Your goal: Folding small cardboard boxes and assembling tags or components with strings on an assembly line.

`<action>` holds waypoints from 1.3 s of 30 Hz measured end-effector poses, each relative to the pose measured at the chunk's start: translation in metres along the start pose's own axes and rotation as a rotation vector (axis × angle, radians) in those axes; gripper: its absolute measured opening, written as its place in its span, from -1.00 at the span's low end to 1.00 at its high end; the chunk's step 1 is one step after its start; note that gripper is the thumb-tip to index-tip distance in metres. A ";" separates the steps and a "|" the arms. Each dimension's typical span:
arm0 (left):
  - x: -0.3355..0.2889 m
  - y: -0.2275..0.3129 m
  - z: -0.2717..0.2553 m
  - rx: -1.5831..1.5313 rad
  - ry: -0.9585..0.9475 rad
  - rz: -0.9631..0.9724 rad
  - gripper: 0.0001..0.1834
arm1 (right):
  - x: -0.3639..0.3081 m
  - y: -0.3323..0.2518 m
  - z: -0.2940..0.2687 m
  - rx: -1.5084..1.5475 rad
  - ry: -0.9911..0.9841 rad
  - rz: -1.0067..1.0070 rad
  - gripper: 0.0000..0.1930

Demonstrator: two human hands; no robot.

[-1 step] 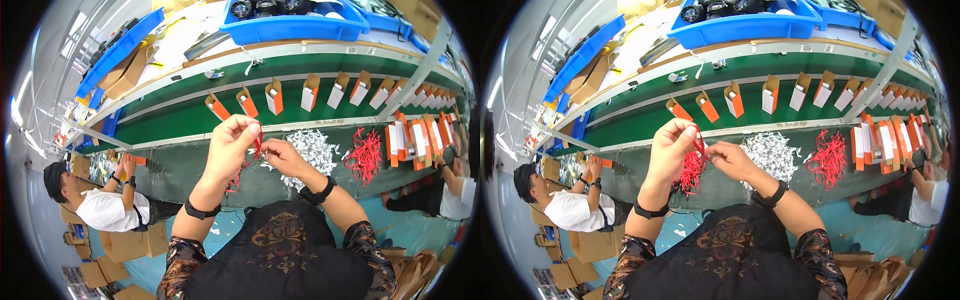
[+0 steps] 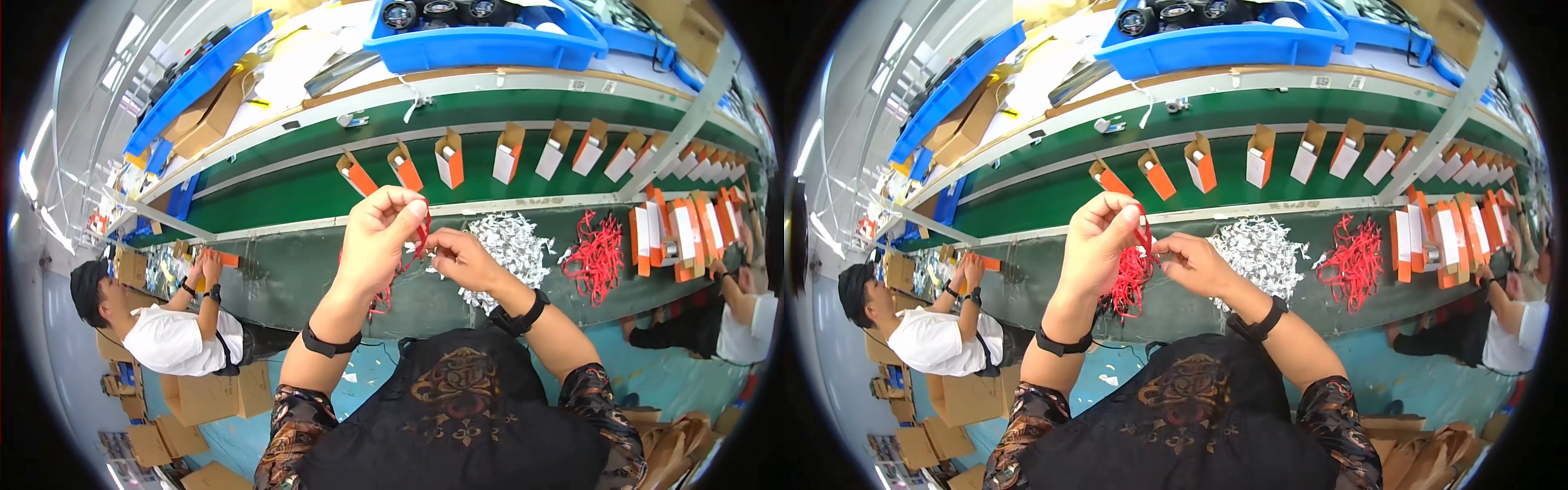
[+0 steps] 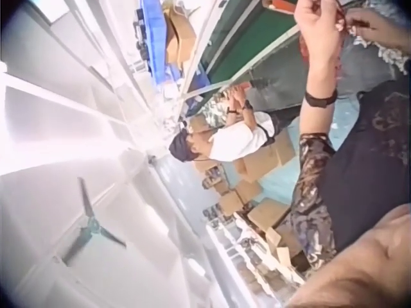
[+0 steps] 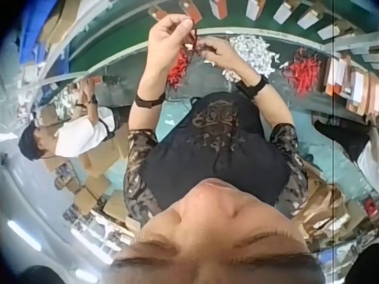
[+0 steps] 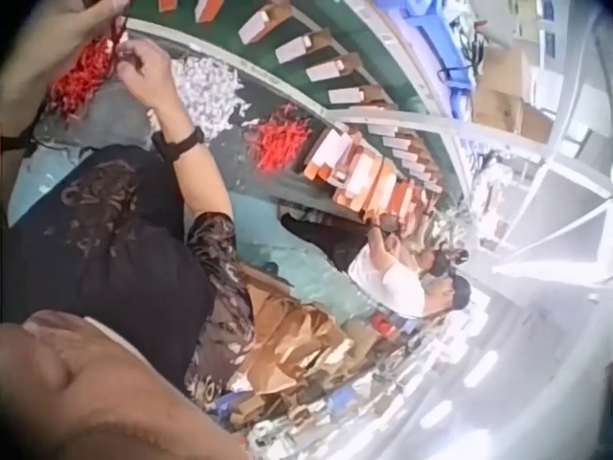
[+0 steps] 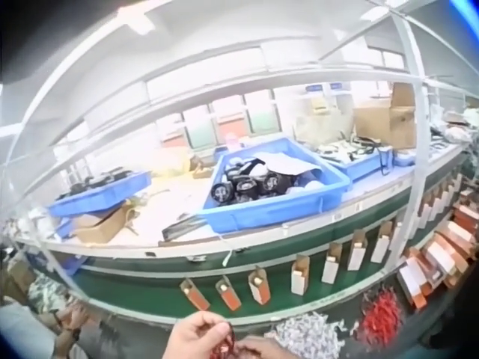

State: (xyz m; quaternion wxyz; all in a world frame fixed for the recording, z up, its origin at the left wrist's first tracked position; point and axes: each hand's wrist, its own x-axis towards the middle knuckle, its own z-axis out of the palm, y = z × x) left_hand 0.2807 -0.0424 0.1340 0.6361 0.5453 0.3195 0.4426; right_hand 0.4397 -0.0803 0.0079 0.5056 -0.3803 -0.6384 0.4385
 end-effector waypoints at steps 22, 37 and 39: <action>-0.073 -0.157 -0.024 -0.799 -0.064 -0.427 -0.82 | 0.032 -0.035 0.002 -0.182 0.396 -0.066 -0.93; -0.061 -0.121 -0.035 -0.421 -0.032 -0.151 -0.92 | 0.028 -0.050 0.008 0.130 0.246 0.071 -0.90; -0.058 -0.116 -0.042 -0.188 0.012 -0.076 -0.92 | 0.026 -0.034 -0.007 -1.069 -0.085 -0.275 -0.93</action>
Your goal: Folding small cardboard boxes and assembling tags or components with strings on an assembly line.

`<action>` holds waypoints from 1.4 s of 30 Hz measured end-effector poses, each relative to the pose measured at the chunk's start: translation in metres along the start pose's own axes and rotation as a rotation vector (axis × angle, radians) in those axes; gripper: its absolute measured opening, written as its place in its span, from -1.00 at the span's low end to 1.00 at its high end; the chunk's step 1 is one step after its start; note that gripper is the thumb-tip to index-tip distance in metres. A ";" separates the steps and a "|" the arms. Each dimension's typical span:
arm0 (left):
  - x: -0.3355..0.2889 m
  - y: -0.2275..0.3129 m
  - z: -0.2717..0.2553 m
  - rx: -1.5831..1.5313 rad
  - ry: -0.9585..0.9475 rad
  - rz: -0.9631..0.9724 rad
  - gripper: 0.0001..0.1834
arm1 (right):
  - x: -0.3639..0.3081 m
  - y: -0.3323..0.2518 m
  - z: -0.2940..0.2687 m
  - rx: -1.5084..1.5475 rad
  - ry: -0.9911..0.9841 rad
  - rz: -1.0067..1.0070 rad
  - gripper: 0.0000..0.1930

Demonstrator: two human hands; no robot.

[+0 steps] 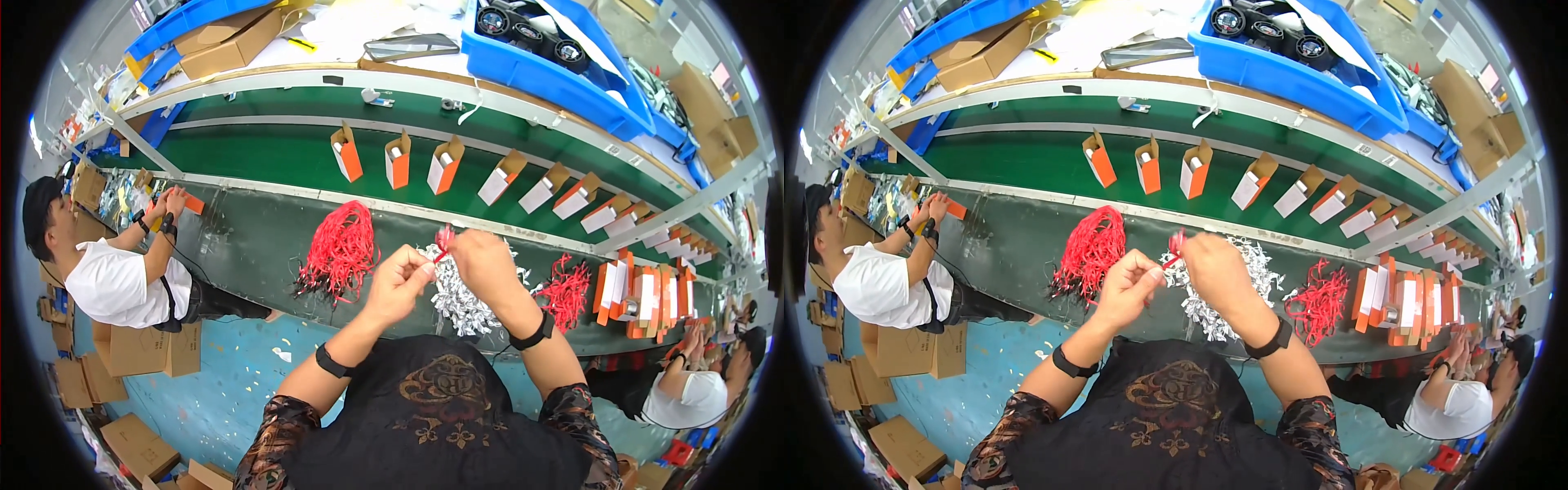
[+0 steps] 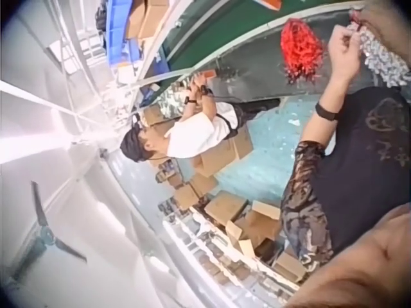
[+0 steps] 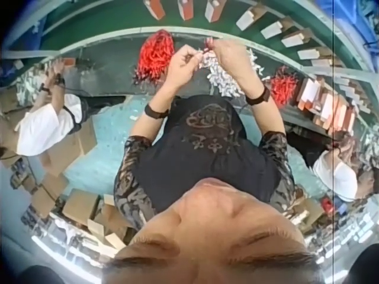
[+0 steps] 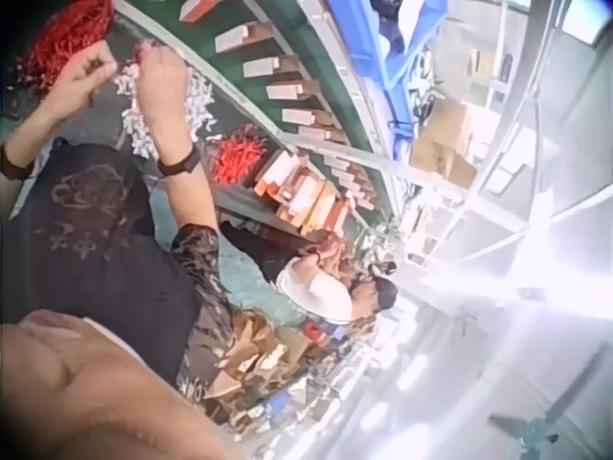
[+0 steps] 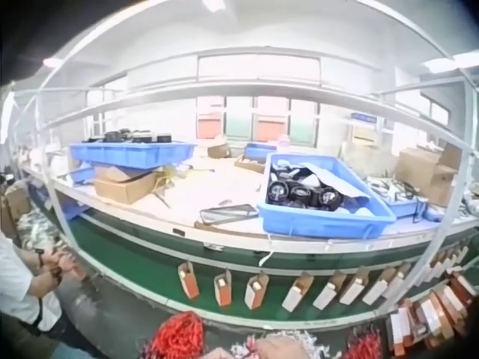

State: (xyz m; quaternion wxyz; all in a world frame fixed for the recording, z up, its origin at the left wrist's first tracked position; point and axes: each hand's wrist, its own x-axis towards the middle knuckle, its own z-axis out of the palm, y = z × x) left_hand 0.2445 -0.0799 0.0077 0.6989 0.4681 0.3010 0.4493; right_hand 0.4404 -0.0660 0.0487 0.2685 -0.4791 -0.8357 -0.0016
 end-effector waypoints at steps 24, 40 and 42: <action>-0.012 0.000 -0.023 -0.241 -0.117 -0.352 -0.71 | -0.002 0.010 0.031 1.938 0.042 0.480 -0.94; -0.025 0.027 -0.034 -0.133 -0.090 -0.334 -0.69 | -0.017 -0.010 -0.005 1.027 -0.408 0.283 -0.84; -0.026 0.030 -0.027 -0.164 -0.021 -0.373 -0.82 | -0.019 -0.009 0.001 1.052 -0.361 0.419 -0.84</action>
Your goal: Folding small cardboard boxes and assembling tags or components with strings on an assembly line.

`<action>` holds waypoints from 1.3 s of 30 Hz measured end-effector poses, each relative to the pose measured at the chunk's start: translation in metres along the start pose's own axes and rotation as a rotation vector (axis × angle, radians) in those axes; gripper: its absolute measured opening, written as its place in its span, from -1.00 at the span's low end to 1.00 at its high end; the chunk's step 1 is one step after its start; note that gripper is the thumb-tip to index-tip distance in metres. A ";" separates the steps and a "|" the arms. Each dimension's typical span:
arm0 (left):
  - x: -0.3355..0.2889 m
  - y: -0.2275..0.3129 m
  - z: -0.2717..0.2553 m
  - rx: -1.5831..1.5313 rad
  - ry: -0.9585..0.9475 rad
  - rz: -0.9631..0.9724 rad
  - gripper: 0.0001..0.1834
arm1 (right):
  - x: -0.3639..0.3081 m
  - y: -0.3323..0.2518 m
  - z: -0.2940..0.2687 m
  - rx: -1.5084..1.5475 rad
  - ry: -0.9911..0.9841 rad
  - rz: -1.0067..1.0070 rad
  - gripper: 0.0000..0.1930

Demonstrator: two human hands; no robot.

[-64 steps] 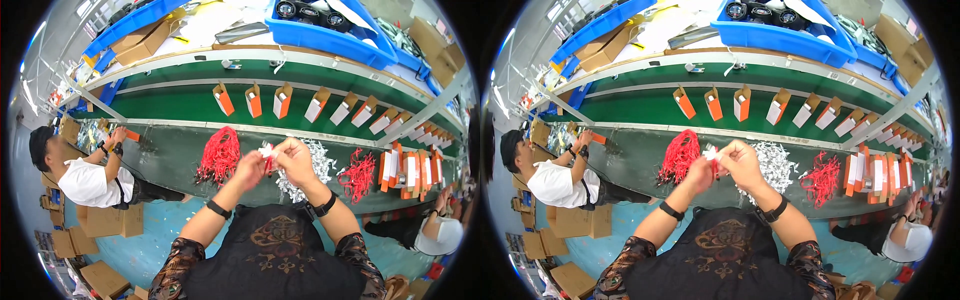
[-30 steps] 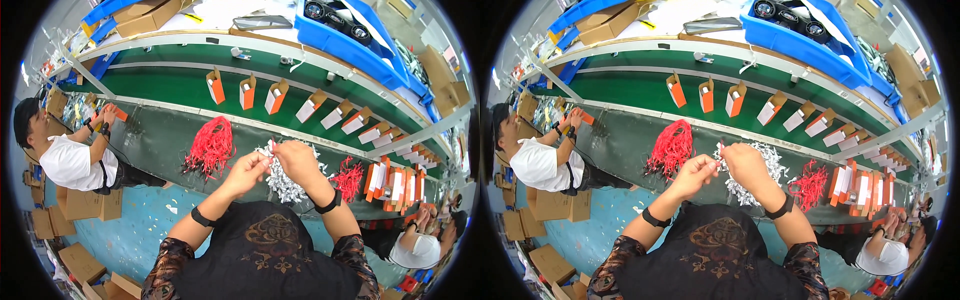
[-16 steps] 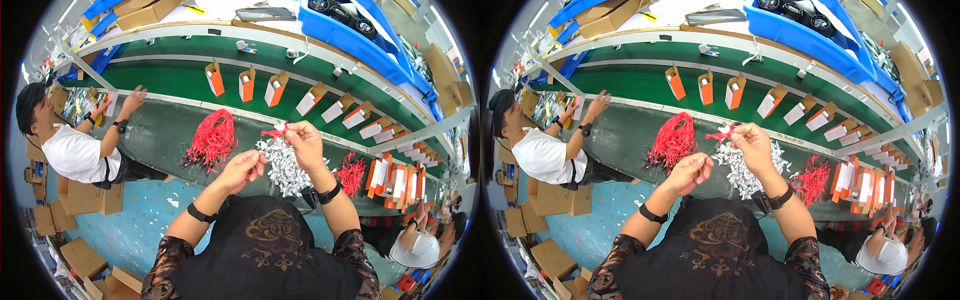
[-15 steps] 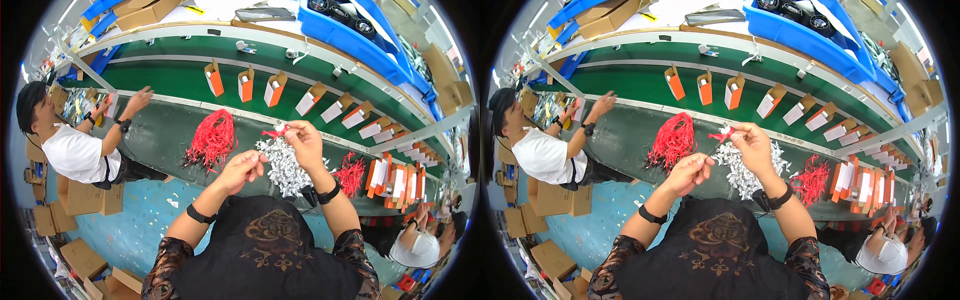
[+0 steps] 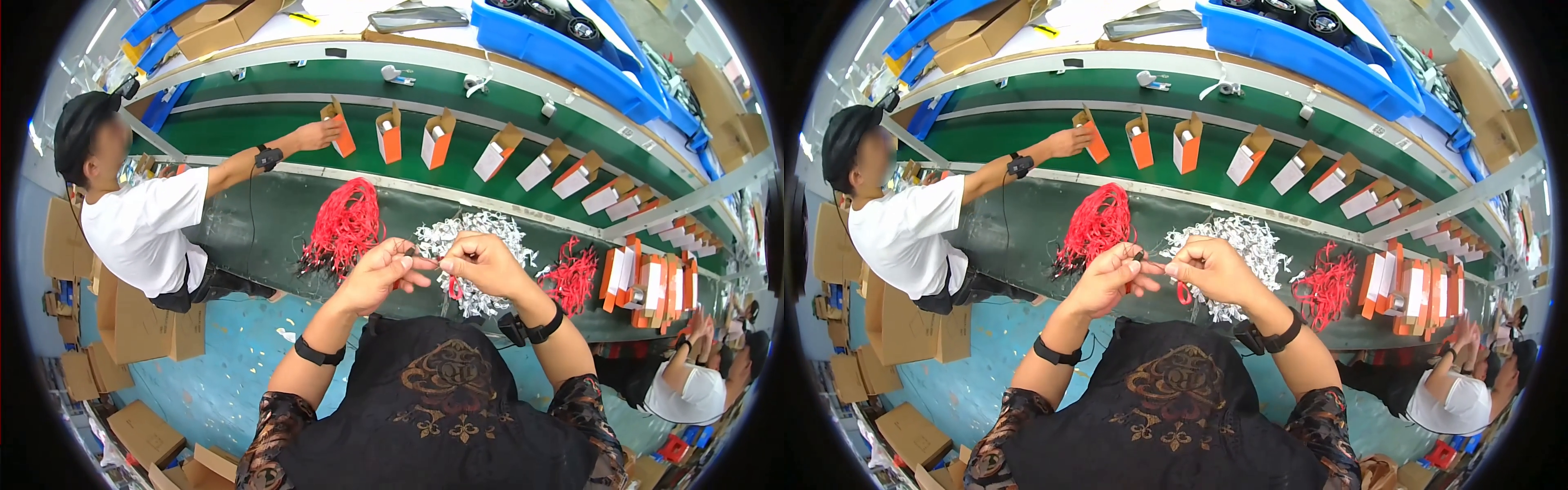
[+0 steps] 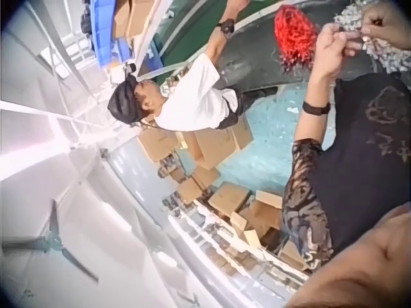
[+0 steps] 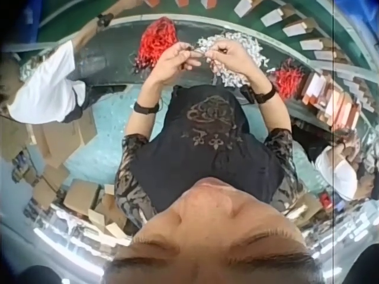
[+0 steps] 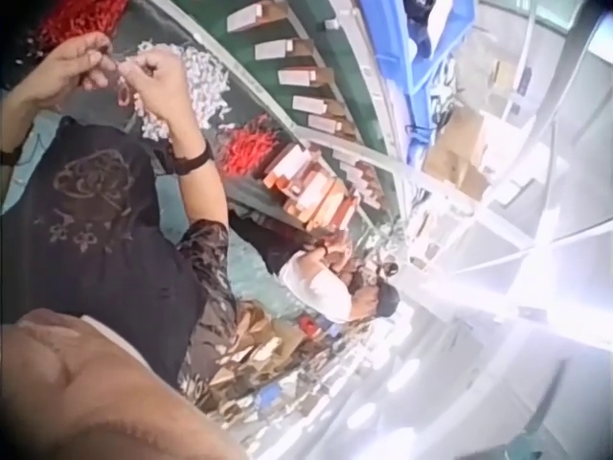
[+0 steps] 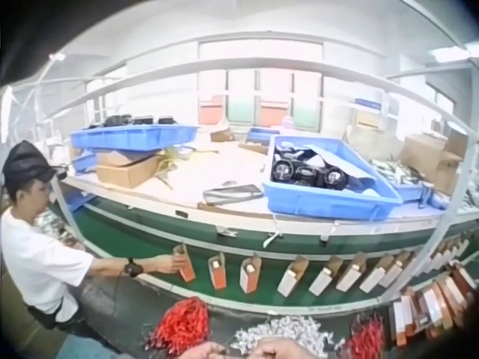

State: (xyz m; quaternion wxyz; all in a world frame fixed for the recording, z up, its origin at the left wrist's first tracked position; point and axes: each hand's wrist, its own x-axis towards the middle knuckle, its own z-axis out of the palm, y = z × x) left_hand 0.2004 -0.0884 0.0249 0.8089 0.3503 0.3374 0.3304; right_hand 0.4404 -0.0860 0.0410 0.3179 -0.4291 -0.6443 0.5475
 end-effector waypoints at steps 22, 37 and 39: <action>0.019 -0.170 -0.170 0.422 0.997 0.367 -0.46 | 0.146 0.048 0.012 -0.065 0.231 0.087 -0.81; -0.028 -0.166 -0.201 -0.027 0.828 0.084 -0.67 | 0.409 0.107 0.025 -1.404 0.499 -0.281 -0.81; -0.032 -0.153 -0.218 -0.064 0.876 0.050 -0.69 | 0.413 0.122 0.030 -1.492 0.486 -0.239 -0.84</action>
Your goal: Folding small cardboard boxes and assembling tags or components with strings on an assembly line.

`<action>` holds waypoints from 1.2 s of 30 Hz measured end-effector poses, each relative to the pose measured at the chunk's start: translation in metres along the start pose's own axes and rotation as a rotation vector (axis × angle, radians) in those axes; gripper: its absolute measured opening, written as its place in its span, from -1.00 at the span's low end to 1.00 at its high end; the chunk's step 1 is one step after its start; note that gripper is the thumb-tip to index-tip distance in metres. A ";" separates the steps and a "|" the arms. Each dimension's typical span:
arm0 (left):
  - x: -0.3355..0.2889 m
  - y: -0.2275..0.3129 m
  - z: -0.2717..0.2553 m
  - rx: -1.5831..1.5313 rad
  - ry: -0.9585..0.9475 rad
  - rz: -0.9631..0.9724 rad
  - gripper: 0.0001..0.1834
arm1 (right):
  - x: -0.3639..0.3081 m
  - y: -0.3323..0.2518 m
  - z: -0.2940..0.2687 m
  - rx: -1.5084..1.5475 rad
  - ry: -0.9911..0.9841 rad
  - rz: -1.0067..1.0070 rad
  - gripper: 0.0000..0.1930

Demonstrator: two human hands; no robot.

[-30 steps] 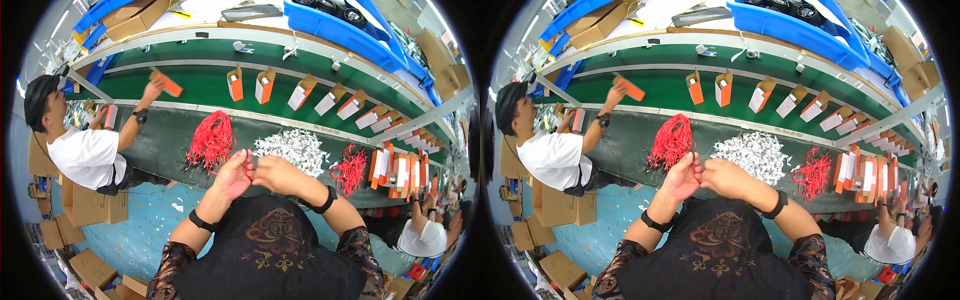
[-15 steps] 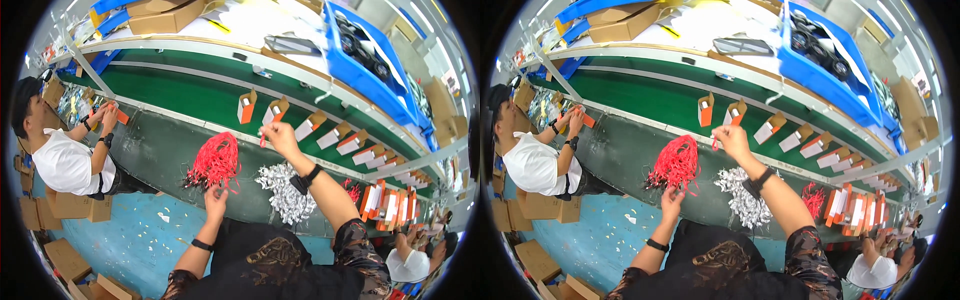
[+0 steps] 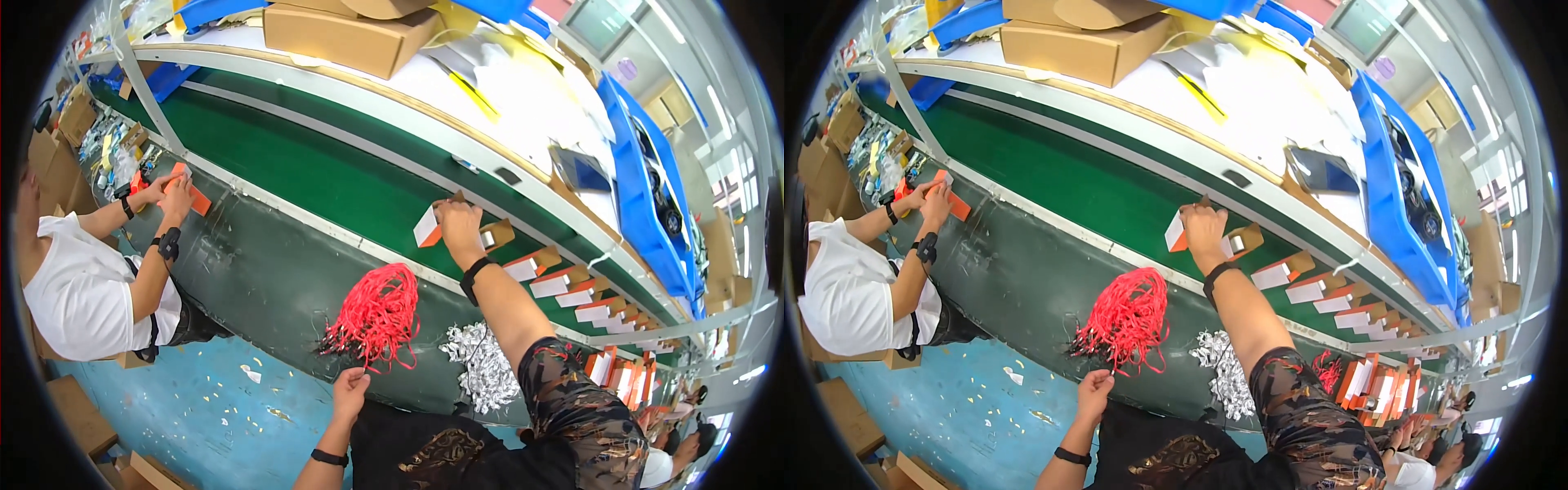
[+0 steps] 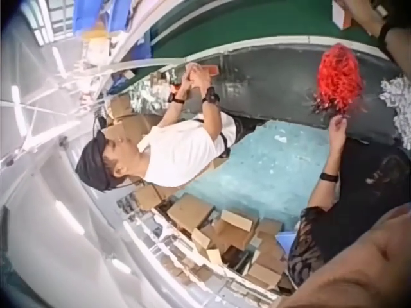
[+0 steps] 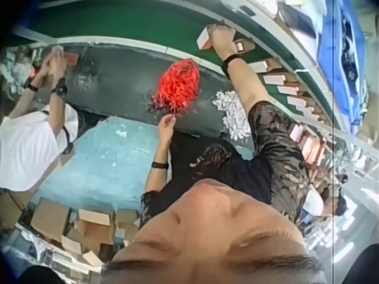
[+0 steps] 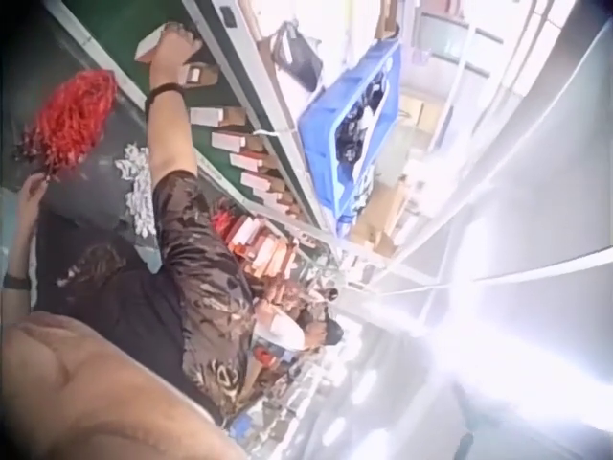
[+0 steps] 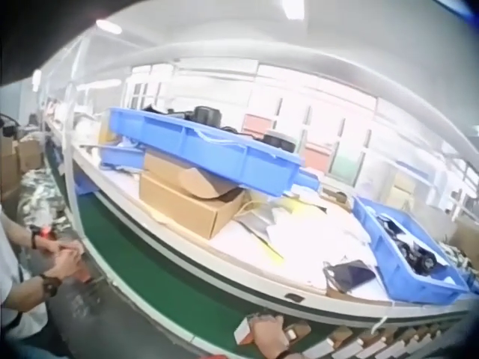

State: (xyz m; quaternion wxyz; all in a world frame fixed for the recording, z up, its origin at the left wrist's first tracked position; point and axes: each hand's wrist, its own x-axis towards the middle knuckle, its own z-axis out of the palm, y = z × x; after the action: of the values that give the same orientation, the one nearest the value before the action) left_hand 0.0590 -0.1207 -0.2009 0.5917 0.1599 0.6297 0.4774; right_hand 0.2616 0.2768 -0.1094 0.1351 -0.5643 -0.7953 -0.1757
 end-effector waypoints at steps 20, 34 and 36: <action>0.092 0.050 -0.008 0.373 -0.101 0.199 -0.73 | 0.017 -0.048 -0.007 -0.037 -0.773 0.344 -0.61; 0.141 0.076 0.072 1.324 -0.020 0.386 -0.61 | -0.203 -0.006 -0.143 0.465 -0.197 0.138 -0.92; 0.124 0.094 0.077 1.256 0.012 0.534 -0.66 | -0.258 0.013 -0.155 0.466 -0.245 0.249 -0.92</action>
State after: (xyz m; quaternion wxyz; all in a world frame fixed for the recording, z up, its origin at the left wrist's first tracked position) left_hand 0.0629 0.0523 -0.1876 0.2450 0.6202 0.7295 0.1518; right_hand 0.3610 -0.0057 -0.0743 0.1842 -0.6282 -0.7494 0.0991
